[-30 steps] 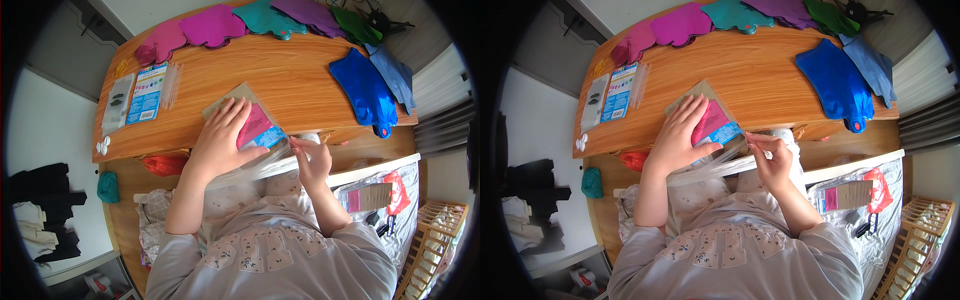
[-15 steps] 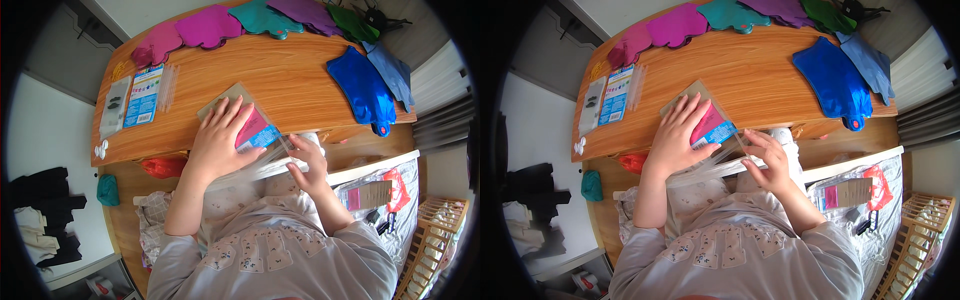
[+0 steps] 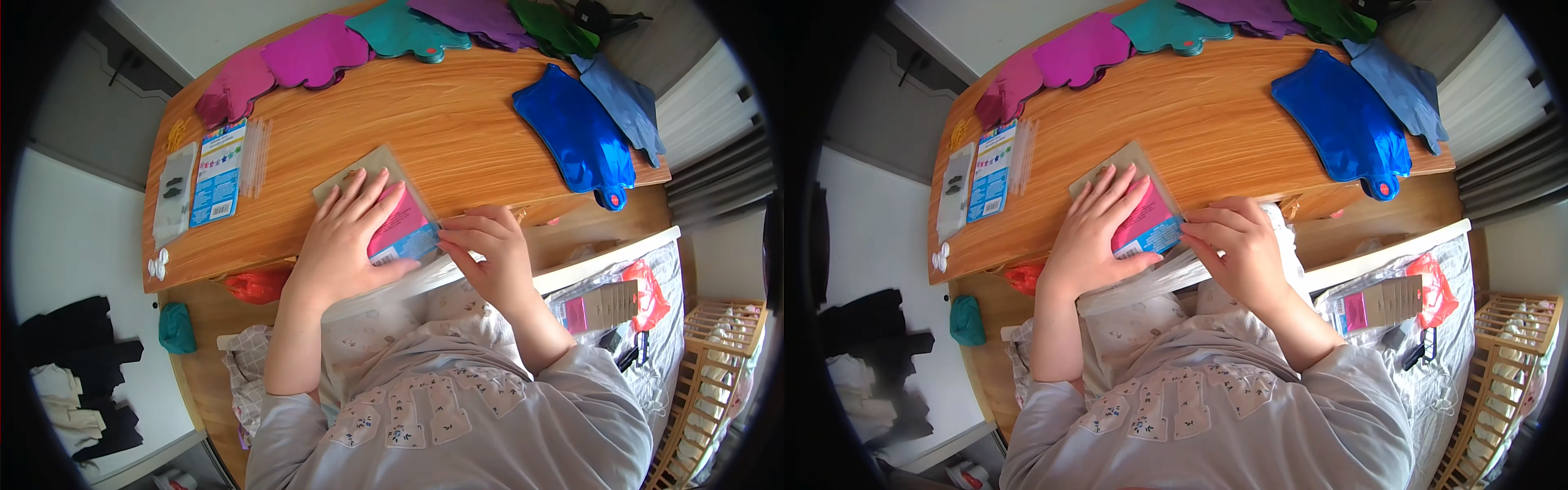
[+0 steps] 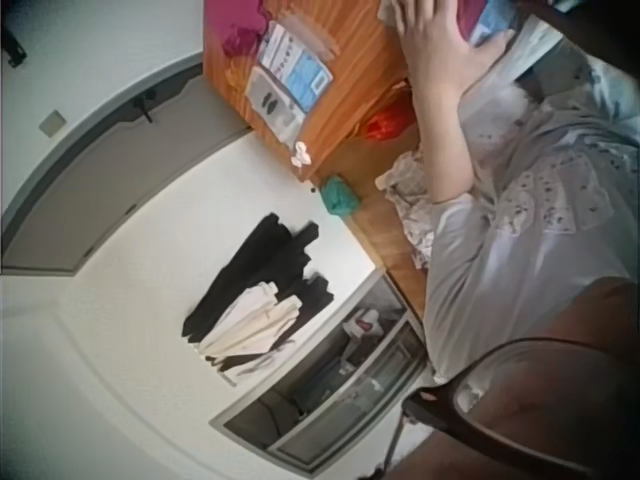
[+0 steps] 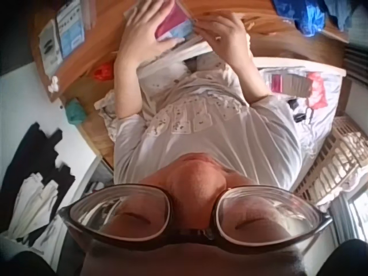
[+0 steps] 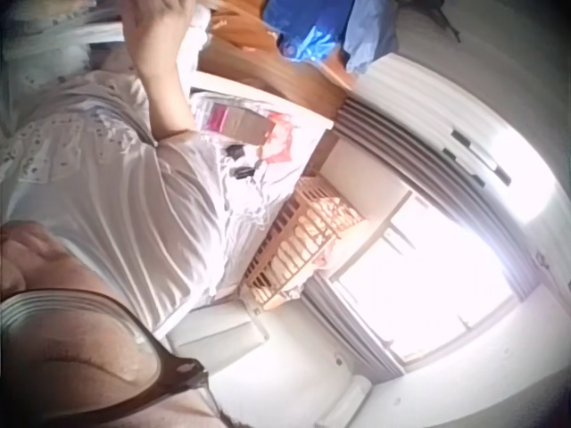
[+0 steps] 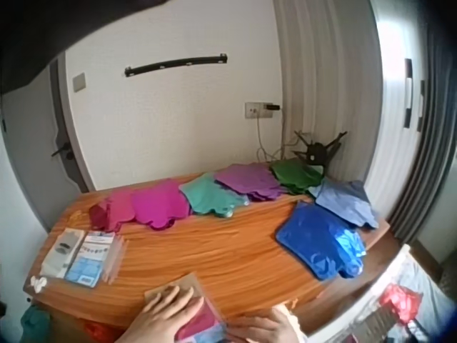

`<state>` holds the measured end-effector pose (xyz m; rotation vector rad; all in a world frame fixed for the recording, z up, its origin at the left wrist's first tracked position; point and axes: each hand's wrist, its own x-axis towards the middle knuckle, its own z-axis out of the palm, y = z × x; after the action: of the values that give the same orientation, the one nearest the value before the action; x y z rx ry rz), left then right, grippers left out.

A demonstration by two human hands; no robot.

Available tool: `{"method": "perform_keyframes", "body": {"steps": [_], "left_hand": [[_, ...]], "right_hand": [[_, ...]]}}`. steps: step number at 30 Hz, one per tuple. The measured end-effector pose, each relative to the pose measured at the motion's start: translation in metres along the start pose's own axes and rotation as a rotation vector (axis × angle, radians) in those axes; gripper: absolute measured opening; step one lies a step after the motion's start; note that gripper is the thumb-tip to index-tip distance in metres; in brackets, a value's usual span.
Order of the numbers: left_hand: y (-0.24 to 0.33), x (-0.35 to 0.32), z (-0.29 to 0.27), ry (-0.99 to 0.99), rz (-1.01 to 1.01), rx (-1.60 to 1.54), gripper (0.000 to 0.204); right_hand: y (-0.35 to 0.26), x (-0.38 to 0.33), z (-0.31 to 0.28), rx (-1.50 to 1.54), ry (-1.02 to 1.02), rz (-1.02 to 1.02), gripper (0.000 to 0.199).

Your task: The person stacks foil balloons on a table, folds them together, attaches them to a cardboard insert, and places them into a plastic sleeve. Next, the person puts the package onto the bed and pulls a white string from around their legs.

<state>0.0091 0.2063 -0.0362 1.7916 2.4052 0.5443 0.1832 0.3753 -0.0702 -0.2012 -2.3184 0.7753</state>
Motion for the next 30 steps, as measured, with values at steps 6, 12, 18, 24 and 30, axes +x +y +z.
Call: {"method": "perform_keyframes", "body": {"steps": [6,12,18,24,30], "left_hand": [[-0.002,0.001,-0.003,-0.040,0.043,-0.016,0.091],[-0.002,0.003,-0.005,-0.051,0.035,-0.015,0.091],[-0.001,0.003,-0.005,-0.052,0.051,0.004,0.090],[-0.004,-0.001,-0.007,-0.064,0.048,-0.012,0.089],[-0.003,0.008,-0.006,-0.064,0.120,0.005,0.092]], "right_hand": [[-0.008,0.003,-0.011,-0.162,-0.045,-0.117,0.020],[-0.007,0.006,-0.011,-0.005,-0.072,-0.085,0.022],[-0.004,0.009,-0.007,-0.020,-0.093,-0.102,0.021],[0.001,0.007,-0.008,0.092,-0.150,-0.068,0.024],[-0.001,0.001,-0.003,0.207,-0.148,0.093,0.024]]}}
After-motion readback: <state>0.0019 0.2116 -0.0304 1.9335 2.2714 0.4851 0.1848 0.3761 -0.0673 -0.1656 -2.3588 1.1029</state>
